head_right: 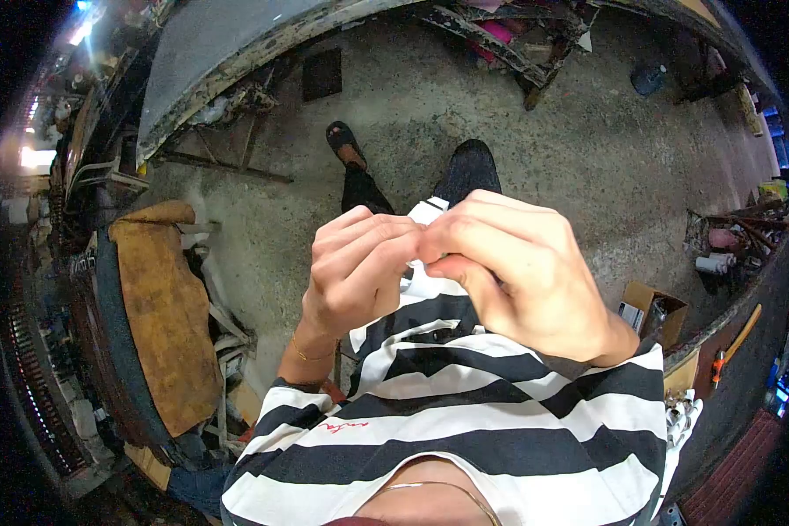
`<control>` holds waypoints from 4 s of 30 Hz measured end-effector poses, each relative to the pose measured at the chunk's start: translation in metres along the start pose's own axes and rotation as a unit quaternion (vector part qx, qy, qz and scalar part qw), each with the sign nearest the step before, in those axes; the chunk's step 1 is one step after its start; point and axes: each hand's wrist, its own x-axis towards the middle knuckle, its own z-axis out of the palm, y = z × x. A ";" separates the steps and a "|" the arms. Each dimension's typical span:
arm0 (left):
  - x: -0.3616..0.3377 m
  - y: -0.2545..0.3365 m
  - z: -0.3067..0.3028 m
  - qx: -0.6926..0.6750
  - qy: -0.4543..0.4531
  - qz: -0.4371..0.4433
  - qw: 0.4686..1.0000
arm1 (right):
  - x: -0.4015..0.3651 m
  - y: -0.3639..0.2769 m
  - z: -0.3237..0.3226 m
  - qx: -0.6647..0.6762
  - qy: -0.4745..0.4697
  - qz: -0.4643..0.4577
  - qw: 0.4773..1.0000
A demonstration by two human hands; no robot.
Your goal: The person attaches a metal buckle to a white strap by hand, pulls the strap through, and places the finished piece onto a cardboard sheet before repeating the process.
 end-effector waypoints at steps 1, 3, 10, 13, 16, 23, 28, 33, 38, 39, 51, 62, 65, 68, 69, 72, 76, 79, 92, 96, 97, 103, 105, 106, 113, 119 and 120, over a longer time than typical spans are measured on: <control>0.001 0.000 0.000 0.027 -0.004 0.003 1.000 | 0.000 0.001 0.001 -0.002 0.002 -0.001 1.000; -0.001 -0.001 0.002 0.040 -0.008 0.002 0.999 | 0.001 0.010 0.006 0.017 0.010 0.018 1.000; -0.012 0.000 0.004 0.013 0.017 -0.019 1.000 | -0.004 0.042 0.011 0.412 -0.044 0.222 0.883; -0.011 0.001 0.003 0.003 0.033 -0.025 0.999 | -0.003 0.041 0.010 0.441 -0.048 0.233 0.865; -0.007 -0.001 0.001 0.000 0.036 -0.019 0.999 | -0.004 0.033 0.009 0.376 -0.031 0.169 0.911; -0.005 -0.003 0.005 0.031 0.033 0.003 0.999 | -0.002 0.012 0.009 -0.001 0.004 0.004 1.000; -0.007 0.003 0.003 -0.022 0.080 -0.024 0.996 | -0.001 0.037 0.017 0.504 -0.010 0.182 0.844; -0.006 0.006 0.002 -0.051 0.101 -0.033 0.993 | -0.005 0.044 0.019 0.543 -0.016 0.118 0.831; -0.001 0.006 -0.004 -0.028 0.052 -0.036 0.998 | 0.001 0.023 0.001 0.211 -0.003 0.006 0.977; -0.001 0.006 -0.004 -0.020 0.035 -0.041 0.998 | 0.002 0.019 -0.002 0.081 -0.010 -0.043 0.996; 0.000 0.019 0.021 -0.071 0.150 -0.176 0.970 | -0.021 0.125 0.032 0.652 0.229 0.209 0.692; 0.019 -0.025 0.050 -0.224 -0.032 -0.072 0.971 | -0.174 0.095 -0.062 0.116 0.504 0.361 0.776; 0.021 -0.035 0.052 -0.210 -0.047 -0.063 0.975 | -0.237 0.051 -0.076 -0.369 0.316 0.526 0.698; 0.023 -0.041 0.054 -0.258 -0.046 -0.050 0.964 | -0.283 0.004 -0.077 -0.353 0.149 0.711 0.589; 0.020 -0.043 0.053 -0.296 -0.036 -0.044 0.953 | -0.297 -0.012 -0.076 -0.279 0.102 0.759 0.579; 0.015 -0.045 0.049 -0.289 -0.043 -0.065 0.954 | -0.327 -0.035 -0.053 -0.296 0.011 0.803 0.517; 0.012 -0.052 0.053 -0.302 -0.026 -0.067 0.951 | -0.340 -0.037 -0.033 -0.356 0.009 0.830 0.430; 0.007 -0.061 0.049 -0.293 -0.017 -0.063 0.954 | -0.305 -0.036 -0.035 -0.405 -0.026 0.816 0.411; -0.008 -0.054 0.014 -0.088 0.149 -0.147 0.974 | -0.103 0.137 0.032 -0.015 0.137 0.309 0.941; -0.023 -0.053 0.010 -0.096 0.175 -0.131 0.971 | -0.059 0.144 0.066 0.362 0.082 0.337 0.865; -0.025 -0.053 0.012 -0.100 0.164 -0.103 0.976 | -0.051 0.138 0.068 0.387 0.017 0.335 0.859; -0.051 -0.037 0.019 -0.176 0.037 -0.168 0.969 | -0.010 0.109 0.072 0.652 0.108 0.178 0.729; -0.062 -0.029 0.028 -0.242 0.096 -0.244 0.934 | -0.011 0.115 0.080 0.503 0.129 0.231 0.823; -0.068 -0.027 0.033 -0.306 0.159 -0.316 0.884 | -0.011 0.114 0.080 0.506 0.127 0.227 0.822; -0.050 -0.037 0.052 -0.687 0.084 -0.458 0.558 | -0.010 0.113 0.076 0.391 0.075 0.208 0.893; -0.048 -0.014 0.053 -0.450 0.050 -0.491 0.744 | 0.008 0.131 0.064 0.594 0.262 0.235 0.723; -0.053 -0.011 0.055 -0.438 0.057 -0.501 0.744 | 0.009 0.133 0.063 0.619 0.260 0.222 0.707</control>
